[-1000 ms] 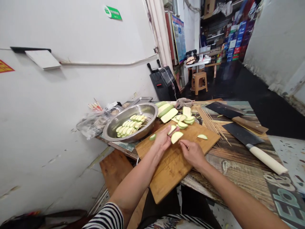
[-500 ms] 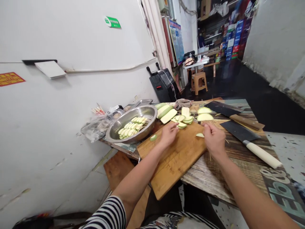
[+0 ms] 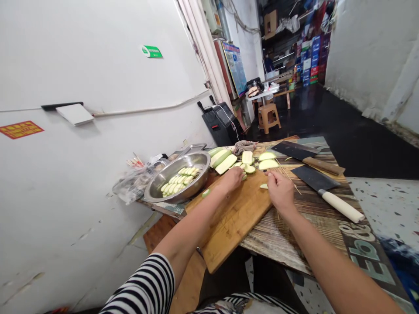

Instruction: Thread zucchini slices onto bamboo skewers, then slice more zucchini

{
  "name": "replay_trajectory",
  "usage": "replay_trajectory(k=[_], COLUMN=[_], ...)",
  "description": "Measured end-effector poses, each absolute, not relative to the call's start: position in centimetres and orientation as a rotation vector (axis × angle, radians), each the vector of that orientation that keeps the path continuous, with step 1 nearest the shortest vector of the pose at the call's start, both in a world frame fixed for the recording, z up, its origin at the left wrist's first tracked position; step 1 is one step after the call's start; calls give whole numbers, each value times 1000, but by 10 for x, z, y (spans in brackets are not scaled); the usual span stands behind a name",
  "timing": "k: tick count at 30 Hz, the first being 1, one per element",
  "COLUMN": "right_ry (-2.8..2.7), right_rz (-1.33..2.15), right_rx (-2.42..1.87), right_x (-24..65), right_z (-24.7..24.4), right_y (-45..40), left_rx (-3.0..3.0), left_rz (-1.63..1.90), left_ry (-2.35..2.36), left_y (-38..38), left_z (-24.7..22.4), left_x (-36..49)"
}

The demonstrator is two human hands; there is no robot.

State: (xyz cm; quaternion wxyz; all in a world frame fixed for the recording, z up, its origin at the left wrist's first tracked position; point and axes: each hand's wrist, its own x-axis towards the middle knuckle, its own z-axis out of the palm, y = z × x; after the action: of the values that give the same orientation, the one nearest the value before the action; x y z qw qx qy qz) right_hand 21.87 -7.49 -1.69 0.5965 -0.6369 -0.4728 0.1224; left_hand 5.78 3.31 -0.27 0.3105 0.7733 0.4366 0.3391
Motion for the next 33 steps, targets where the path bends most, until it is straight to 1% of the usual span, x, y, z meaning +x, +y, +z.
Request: replay_trajectory(k=[2,4,7,9,12,16,19,26,31,33], right_ry=[-1116,-1146,-1238,-1318,-1431,-1537,-1599,-1603,-1609,-1603], right_rz=[315,355,437,489,528,561,565,564,587,592], right_rx=[-1478,-1470,-1430,-1398,-1345,-1313,-1360,-1404,-1398,-1407], right_x=[217,213,203,196,185,178,177,176,176,176], right_z=[-17,-18,-19,-21,-25,-34,-39,-39,-37,-37], right_y=[-76,-78,-82,-86,-90,-91,-92,-93,-95,-95], left_rx=[2022,1978,1691,1372,934,647,588,657,616,698], left_rz=[957,1120,1349,1322,1246,1262,1276,1404,1355,1350], left_ry=[1114,1130,1228,1216,970,707,736,905,827,863], left_y=[28,21,11,6,4,8,10,14,14,14], left_z=[-2,-1,-1,-3,-7,-11,-13,-18,-20,-23], left_x=[50,42,32,28,25,21,18,18,17,14])
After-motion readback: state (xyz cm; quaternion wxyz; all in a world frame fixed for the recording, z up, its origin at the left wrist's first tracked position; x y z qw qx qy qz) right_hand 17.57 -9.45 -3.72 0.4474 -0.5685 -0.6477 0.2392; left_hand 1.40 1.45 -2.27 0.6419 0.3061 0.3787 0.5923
